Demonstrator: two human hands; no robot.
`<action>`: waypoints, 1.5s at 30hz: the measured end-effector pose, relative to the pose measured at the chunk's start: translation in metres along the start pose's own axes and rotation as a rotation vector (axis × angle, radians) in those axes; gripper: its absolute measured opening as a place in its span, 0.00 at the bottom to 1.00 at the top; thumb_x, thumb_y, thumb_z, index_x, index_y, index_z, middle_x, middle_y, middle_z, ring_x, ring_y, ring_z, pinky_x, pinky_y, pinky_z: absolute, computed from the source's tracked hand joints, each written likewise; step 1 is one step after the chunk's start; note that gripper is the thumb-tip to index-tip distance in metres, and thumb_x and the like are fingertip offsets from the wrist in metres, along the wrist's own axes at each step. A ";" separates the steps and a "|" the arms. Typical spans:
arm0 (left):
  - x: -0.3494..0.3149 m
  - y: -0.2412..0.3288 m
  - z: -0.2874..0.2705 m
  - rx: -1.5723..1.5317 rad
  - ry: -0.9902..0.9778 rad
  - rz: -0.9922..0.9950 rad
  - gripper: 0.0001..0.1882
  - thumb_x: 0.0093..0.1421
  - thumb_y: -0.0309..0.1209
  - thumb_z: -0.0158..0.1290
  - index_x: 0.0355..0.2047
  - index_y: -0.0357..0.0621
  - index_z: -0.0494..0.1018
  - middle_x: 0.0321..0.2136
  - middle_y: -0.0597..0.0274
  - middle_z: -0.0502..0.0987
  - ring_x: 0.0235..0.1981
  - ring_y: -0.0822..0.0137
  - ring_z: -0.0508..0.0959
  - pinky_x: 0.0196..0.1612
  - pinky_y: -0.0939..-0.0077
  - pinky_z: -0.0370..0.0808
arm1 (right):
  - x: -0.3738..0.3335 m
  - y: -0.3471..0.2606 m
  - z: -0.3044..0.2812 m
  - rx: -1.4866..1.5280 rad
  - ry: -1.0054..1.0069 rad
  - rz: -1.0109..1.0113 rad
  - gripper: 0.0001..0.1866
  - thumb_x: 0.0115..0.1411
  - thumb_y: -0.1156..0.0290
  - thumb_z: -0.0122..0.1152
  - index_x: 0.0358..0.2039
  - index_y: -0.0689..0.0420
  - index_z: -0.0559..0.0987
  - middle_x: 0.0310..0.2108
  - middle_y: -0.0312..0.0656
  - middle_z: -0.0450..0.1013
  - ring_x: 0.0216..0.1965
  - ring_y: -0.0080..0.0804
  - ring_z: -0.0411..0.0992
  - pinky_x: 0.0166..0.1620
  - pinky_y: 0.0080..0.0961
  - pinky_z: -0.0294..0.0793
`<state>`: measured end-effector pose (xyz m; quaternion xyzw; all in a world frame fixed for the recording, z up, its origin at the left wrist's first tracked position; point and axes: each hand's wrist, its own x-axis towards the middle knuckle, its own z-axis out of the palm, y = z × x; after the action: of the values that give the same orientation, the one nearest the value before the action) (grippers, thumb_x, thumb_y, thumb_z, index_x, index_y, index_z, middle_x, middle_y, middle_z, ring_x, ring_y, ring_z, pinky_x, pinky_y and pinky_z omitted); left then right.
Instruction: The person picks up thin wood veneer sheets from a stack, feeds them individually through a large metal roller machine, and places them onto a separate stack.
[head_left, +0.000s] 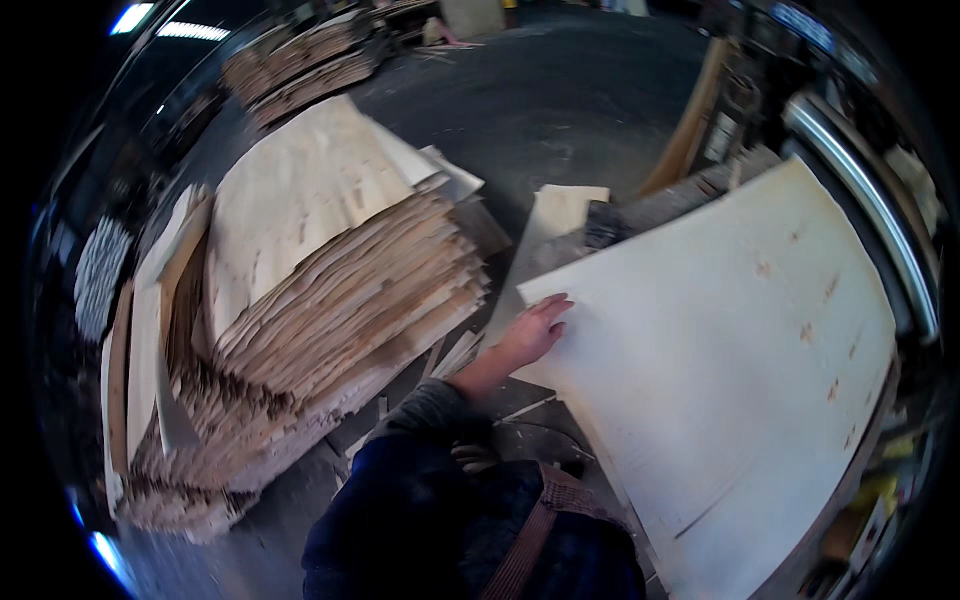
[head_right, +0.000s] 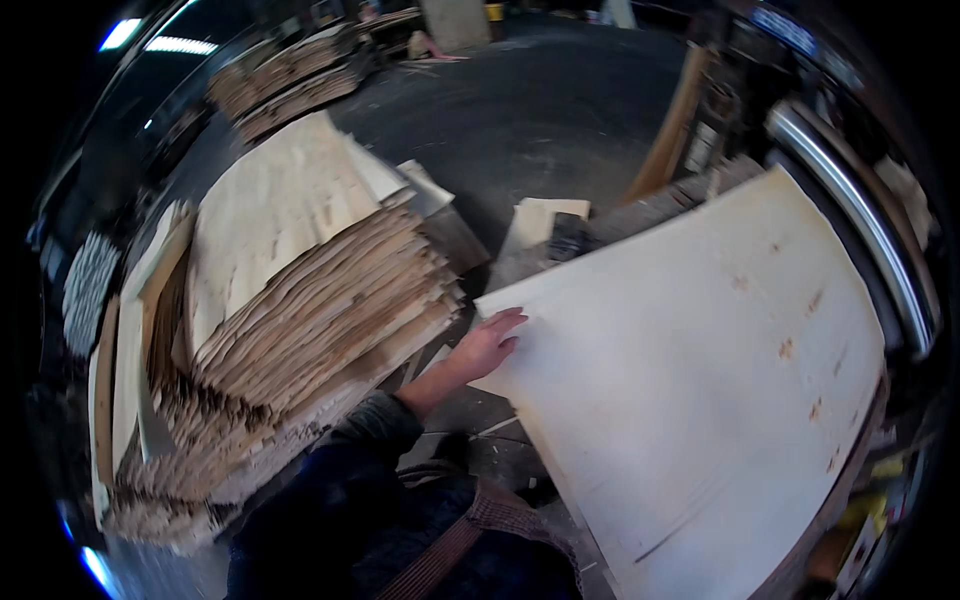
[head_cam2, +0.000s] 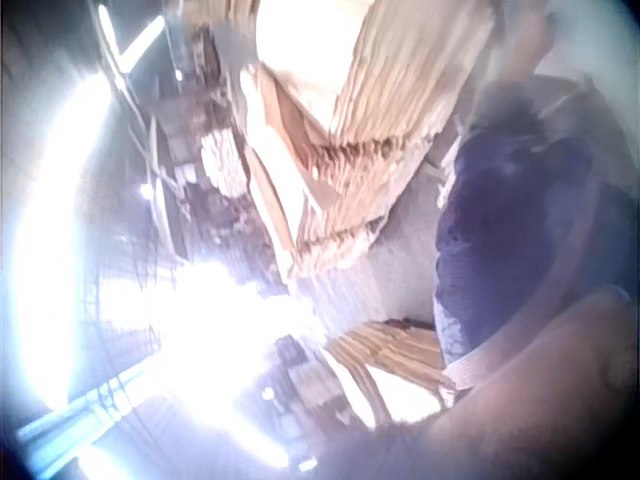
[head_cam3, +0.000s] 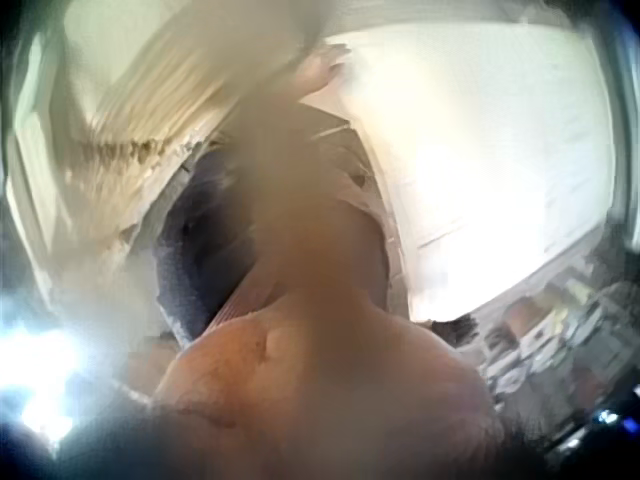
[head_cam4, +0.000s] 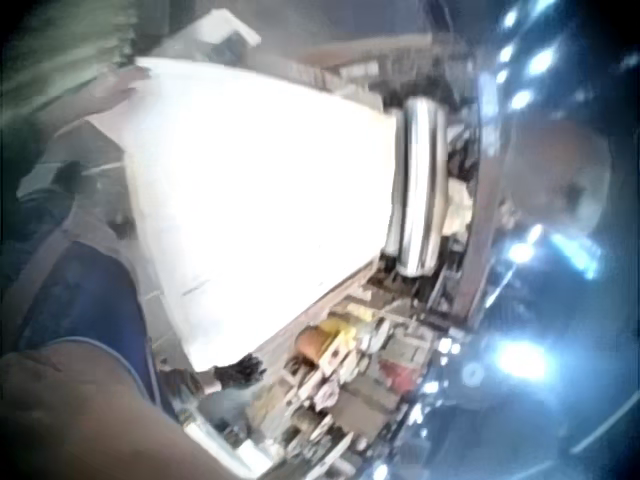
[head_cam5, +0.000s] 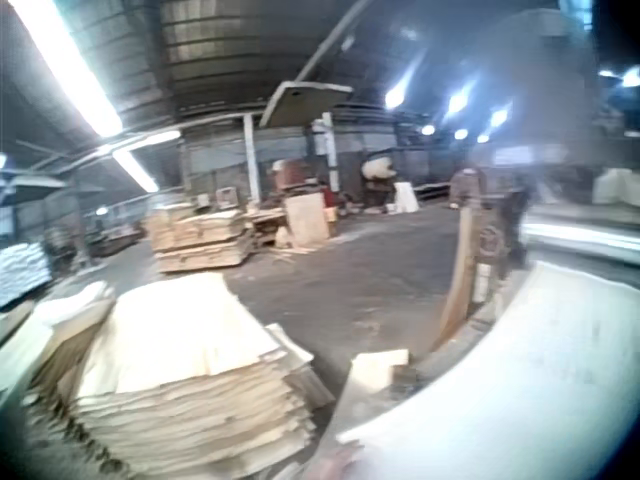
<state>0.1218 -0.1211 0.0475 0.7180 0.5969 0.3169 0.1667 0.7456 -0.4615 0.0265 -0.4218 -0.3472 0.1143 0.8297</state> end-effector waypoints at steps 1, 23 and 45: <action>-0.014 -0.015 -0.008 0.001 0.073 -0.019 0.21 0.52 0.27 0.48 0.49 0.43 0.65 0.52 0.55 0.64 0.48 0.53 0.70 0.50 0.64 0.68 | 0.019 0.006 0.041 0.061 0.061 0.049 0.27 0.61 0.63 0.43 0.58 0.61 0.55 0.46 0.59 0.66 0.46 0.52 0.68 0.51 0.45 0.68; -0.184 -0.253 -0.330 0.930 0.164 -0.379 0.36 0.43 0.37 0.58 0.54 0.48 0.58 0.50 0.53 0.60 0.54 0.53 0.59 0.54 0.53 0.56 | -0.262 0.043 0.678 0.289 -1.421 1.065 0.23 0.61 0.63 0.46 0.51 0.66 0.63 0.40 0.48 0.70 0.41 0.38 0.71 0.47 0.38 0.71; -0.165 -0.243 -0.349 1.256 -0.104 -0.186 0.24 0.50 0.28 0.45 0.48 0.32 0.60 0.44 0.39 0.65 0.38 0.48 0.71 0.31 0.60 0.75 | -0.511 0.123 0.876 0.512 -0.762 1.769 0.20 0.49 0.79 0.56 0.46 0.57 0.70 0.42 0.44 0.71 0.44 0.42 0.70 0.49 0.40 0.71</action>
<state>-0.3030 -0.2722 0.1149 0.6384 0.7200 -0.1450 -0.2304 -0.2049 -0.0883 0.0387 -0.2722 -0.1161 0.8908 0.3448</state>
